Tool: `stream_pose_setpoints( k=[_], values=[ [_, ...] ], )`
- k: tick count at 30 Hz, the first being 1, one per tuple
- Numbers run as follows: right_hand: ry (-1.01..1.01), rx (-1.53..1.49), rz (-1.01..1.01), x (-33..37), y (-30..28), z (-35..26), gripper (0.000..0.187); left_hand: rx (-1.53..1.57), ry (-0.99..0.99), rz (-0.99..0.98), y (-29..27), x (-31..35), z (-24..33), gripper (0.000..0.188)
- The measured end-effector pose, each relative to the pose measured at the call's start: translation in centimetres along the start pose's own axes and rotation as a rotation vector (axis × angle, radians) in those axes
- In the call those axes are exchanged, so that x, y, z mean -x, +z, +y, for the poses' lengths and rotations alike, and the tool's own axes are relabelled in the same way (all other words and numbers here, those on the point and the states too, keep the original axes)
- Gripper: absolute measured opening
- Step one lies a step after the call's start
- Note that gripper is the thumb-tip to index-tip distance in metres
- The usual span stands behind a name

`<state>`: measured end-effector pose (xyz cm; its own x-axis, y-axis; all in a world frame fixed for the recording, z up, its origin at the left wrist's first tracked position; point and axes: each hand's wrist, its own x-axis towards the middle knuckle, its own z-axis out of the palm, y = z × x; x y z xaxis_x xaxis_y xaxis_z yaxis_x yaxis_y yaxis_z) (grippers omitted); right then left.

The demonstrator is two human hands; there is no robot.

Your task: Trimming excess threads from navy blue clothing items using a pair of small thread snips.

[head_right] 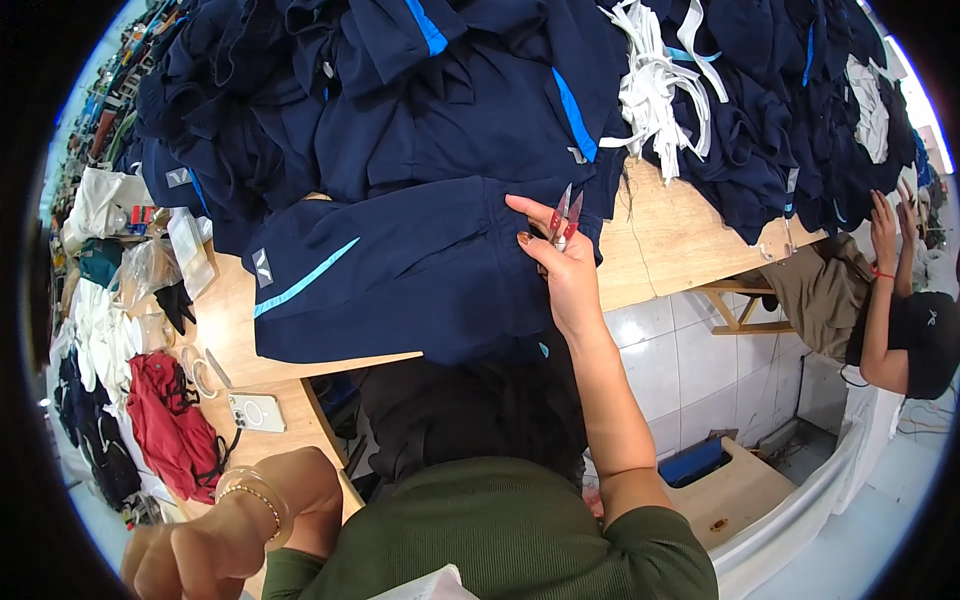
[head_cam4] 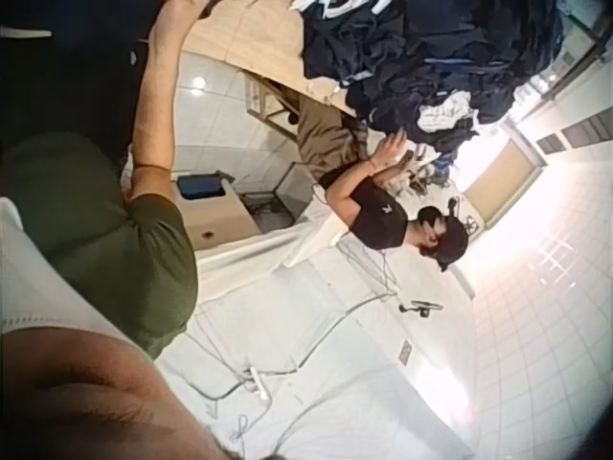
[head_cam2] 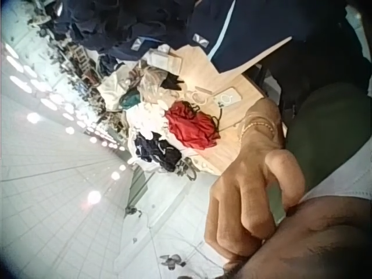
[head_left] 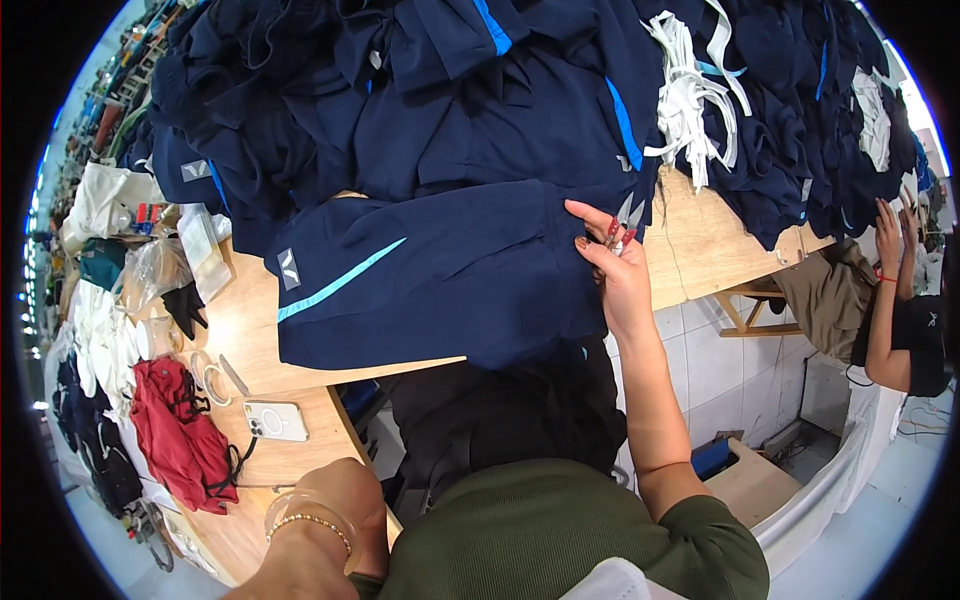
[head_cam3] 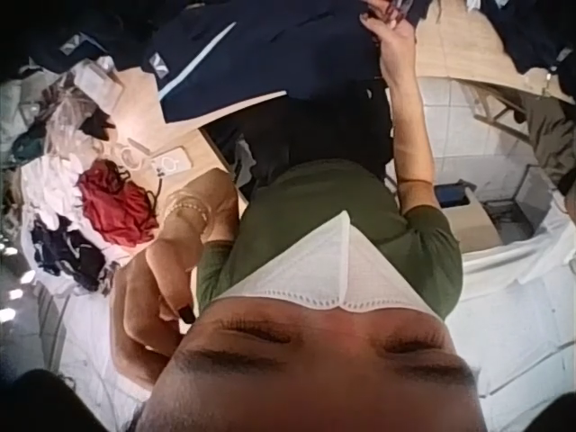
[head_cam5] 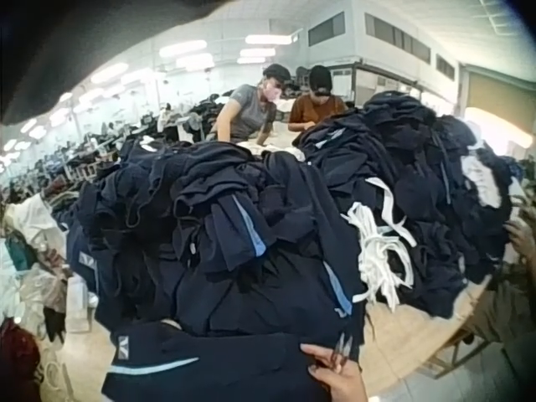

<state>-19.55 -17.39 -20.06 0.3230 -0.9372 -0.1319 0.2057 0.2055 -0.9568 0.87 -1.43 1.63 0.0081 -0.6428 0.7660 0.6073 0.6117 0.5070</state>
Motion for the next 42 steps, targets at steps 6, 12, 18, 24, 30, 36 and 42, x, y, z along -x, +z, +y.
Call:
stream_pose_setpoints(
  k=[6,12,18,24,30,36,42],
  values=[
    [0.069,-0.091,-0.016,0.7,0.7,-0.9,0.037,-0.690,-0.293,0.471,-7.0,4.6,-7.9,0.018],
    [0.100,-0.132,-0.052,1.4,1.8,-3.7,0.037,-1.059,-0.524,0.302,-10.1,6.5,-17.8,0.028],
    [0.155,-0.028,-0.048,0.8,1.1,-3.7,0.033,-1.299,-0.247,0.087,-12.5,6.6,-19.8,0.014],
    [-0.062,0.581,0.139,-0.2,-0.8,-3.3,0.024,-0.980,-0.444,0.307,-13.2,7.4,-20.8,0.004],
    [-0.190,0.628,0.067,-0.1,-0.6,-3.9,0.020,-1.027,-0.472,0.256,-13.2,7.9,-20.8,0.004],
    [-0.489,0.866,0.033,-0.9,-0.3,-3.6,0.019,-1.112,-0.481,0.227,-13.0,7.6,-20.5,0.006],
    [-0.630,1.033,-0.052,-1.5,0.6,-3.8,0.021,-1.149,-0.480,0.194,-12.8,6.9,-20.5,0.007]
  ],
)
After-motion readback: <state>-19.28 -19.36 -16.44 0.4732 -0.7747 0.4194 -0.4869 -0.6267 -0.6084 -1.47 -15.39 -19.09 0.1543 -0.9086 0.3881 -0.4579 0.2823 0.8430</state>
